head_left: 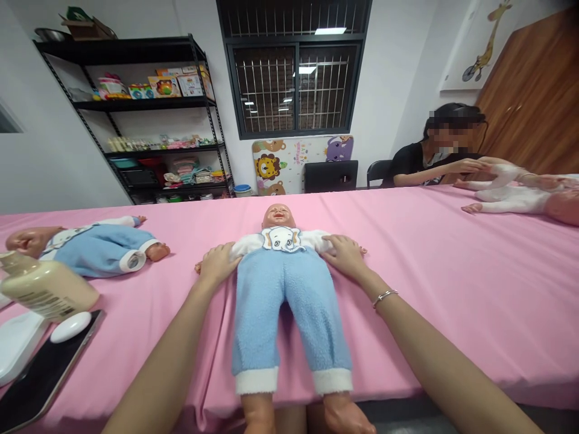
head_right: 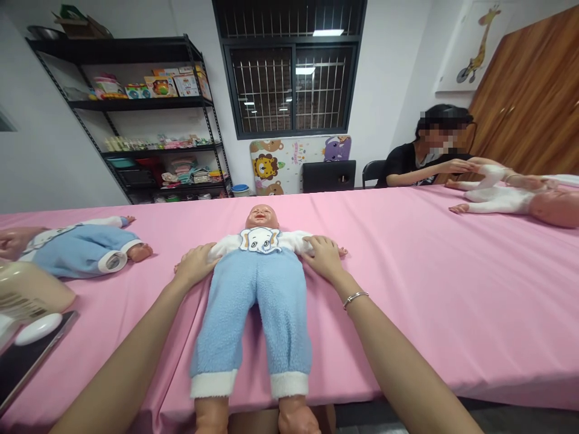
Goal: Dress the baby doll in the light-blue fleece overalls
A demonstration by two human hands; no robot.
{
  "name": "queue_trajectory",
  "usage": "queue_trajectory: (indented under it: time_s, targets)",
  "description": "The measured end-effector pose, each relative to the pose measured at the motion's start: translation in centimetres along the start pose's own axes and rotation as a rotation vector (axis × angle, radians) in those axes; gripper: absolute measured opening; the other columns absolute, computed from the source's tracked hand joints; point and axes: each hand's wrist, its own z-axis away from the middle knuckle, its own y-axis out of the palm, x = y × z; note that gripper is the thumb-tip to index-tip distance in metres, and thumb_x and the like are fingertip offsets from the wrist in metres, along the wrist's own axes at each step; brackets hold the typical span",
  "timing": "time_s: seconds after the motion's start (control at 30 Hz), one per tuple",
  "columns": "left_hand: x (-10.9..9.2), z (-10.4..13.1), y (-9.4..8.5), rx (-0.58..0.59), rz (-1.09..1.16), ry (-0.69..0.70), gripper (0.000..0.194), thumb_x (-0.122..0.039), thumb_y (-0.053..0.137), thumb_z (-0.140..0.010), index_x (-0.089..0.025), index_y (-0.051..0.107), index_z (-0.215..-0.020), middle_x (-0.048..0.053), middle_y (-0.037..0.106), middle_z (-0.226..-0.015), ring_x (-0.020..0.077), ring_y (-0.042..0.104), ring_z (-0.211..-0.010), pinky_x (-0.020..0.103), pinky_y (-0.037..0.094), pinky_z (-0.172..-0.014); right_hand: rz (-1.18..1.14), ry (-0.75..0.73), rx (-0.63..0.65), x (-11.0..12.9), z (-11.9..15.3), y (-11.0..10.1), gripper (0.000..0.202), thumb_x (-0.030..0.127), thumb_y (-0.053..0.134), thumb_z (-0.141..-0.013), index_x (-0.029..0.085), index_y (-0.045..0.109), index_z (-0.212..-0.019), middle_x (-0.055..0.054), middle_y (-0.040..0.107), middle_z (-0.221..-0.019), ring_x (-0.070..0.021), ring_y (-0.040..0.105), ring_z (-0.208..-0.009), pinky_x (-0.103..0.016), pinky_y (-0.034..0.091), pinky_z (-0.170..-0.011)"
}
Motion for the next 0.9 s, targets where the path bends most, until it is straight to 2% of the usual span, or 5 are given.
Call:
queue_trajectory:
  time_s: [0.13, 0.4, 0.63, 0.8, 0.9]
  targets:
    - [-0.4, 0.5, -1.6, 0.174, -0.017, -0.087, 0.059, -0.065, 0.041, -0.074, -0.024, 0.051, -0.114, 0.009, 0.064, -0.107, 0.0289, 0.060, -0.092, 0.035, 0.042, -0.071, 0.091, 0.026, 0.156, -1.2, -0.2, -0.5, 0.050, 0.015, 0.051, -0.074, 0.024, 0.051, -0.123, -0.007, 0.058, -0.118, -0.0257, 0.049, -0.107, -0.039, 0.033, -0.088]
    - [0.0, 0.7, -1.9, 0.308, 0.048, -0.103, 0.058, -0.068, 0.032, -0.077, -0.021, 0.055, -0.102, 0.010, 0.065, -0.106, 0.0287, 0.060, -0.094, 0.036, 0.044, -0.074, 0.017, 0.145, 0.208, -2.5, -0.1, -1.4, 0.045, 0.031, 0.058, -0.071, 0.024, 0.060, -0.115, -0.008, 0.064, -0.108, -0.0277, 0.053, -0.104, -0.038, 0.036, -0.085]
    - [-3.8, 1.3, -3.4, -0.149, 0.254, -0.086, 0.055, -0.052, 0.020, -0.089, -0.018, 0.057, -0.108, 0.010, 0.062, -0.116, 0.0249, 0.054, -0.110, 0.036, 0.040, -0.092, -0.523, 0.338, -0.309, 1.0, -0.3, -1.0, 0.028, 0.027, 0.052, -0.066, 0.015, 0.061, -0.090, -0.009, 0.064, -0.094, -0.0223, 0.057, -0.090, -0.034, 0.044, -0.079]
    - [-11.6, 1.9, -2.6, -0.026, 0.197, 0.182, 0.046, -0.051, 0.033, -0.087, -0.020, 0.063, -0.104, 0.009, 0.065, -0.110, 0.0250, 0.056, -0.107, 0.038, 0.038, -0.097, -0.674, 0.247, 0.264, 4.0, 0.3, -0.1, 0.039, 0.050, 0.046, -0.077, 0.016, 0.053, -0.059, -0.002, 0.055, -0.055, -0.0146, 0.047, -0.050, -0.027, 0.033, -0.048]
    - [-14.5, 1.8, -1.0, 0.015, 0.051, 0.172, 0.050, -0.055, 0.041, -0.083, -0.021, 0.058, -0.116, 0.012, 0.054, -0.128, 0.0336, 0.043, -0.121, 0.056, 0.028, -0.101, -0.615, 0.192, 0.265, 4.2, 0.7, 1.2, 0.046, 0.052, 0.037, -0.084, 0.015, 0.055, -0.063, -0.005, 0.059, -0.062, -0.0168, 0.051, -0.058, -0.029, 0.037, -0.054]
